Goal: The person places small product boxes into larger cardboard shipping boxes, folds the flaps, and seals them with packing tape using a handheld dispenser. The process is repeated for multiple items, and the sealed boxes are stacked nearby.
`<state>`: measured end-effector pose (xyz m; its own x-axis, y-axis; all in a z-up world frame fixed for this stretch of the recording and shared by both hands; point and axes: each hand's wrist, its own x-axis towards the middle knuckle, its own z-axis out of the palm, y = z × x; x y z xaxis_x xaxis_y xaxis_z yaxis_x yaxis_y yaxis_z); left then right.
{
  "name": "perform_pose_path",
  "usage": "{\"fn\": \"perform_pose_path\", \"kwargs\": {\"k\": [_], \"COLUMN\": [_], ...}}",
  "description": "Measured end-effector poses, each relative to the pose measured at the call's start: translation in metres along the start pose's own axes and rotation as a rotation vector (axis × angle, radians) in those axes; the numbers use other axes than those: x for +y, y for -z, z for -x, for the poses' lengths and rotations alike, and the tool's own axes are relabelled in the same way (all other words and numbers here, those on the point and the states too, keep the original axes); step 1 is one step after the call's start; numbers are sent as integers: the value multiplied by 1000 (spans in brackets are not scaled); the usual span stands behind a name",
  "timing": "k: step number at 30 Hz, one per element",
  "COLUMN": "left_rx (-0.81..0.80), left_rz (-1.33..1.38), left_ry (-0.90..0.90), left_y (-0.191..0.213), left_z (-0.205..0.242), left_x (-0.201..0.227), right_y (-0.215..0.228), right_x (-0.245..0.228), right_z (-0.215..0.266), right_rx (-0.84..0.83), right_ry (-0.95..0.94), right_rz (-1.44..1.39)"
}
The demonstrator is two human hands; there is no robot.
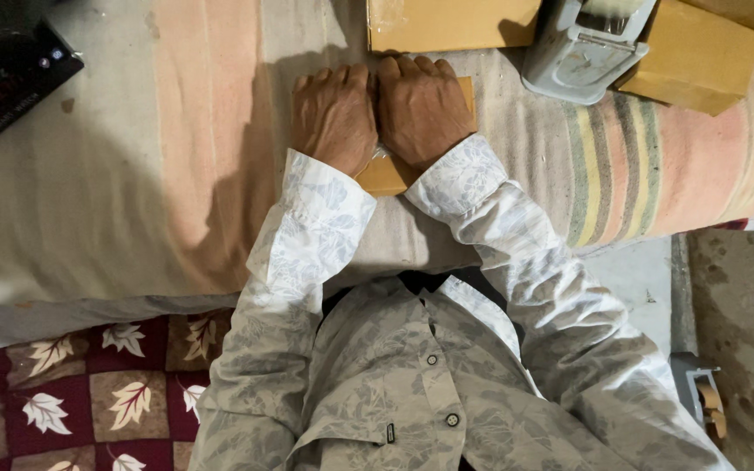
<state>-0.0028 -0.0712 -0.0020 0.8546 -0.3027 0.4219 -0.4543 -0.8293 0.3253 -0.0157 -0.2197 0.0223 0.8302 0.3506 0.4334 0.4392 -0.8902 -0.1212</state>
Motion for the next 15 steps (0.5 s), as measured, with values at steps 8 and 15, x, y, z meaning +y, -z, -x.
{"fn": "perform_pose_path", "kwargs": {"k": [8, 15], "left_rx": [-14, -15], "left_rz": [0, 8], "left_ry": [5, -6], "left_y": [1, 3], "left_z": [0, 2], "left_x": [0, 1], "right_y": [-1, -2], "right_x": [2, 4], "right_z": [1, 2], "right_rx": [-25, -15], "right_ry": [-3, 32], "right_rz": [-11, -17]}}
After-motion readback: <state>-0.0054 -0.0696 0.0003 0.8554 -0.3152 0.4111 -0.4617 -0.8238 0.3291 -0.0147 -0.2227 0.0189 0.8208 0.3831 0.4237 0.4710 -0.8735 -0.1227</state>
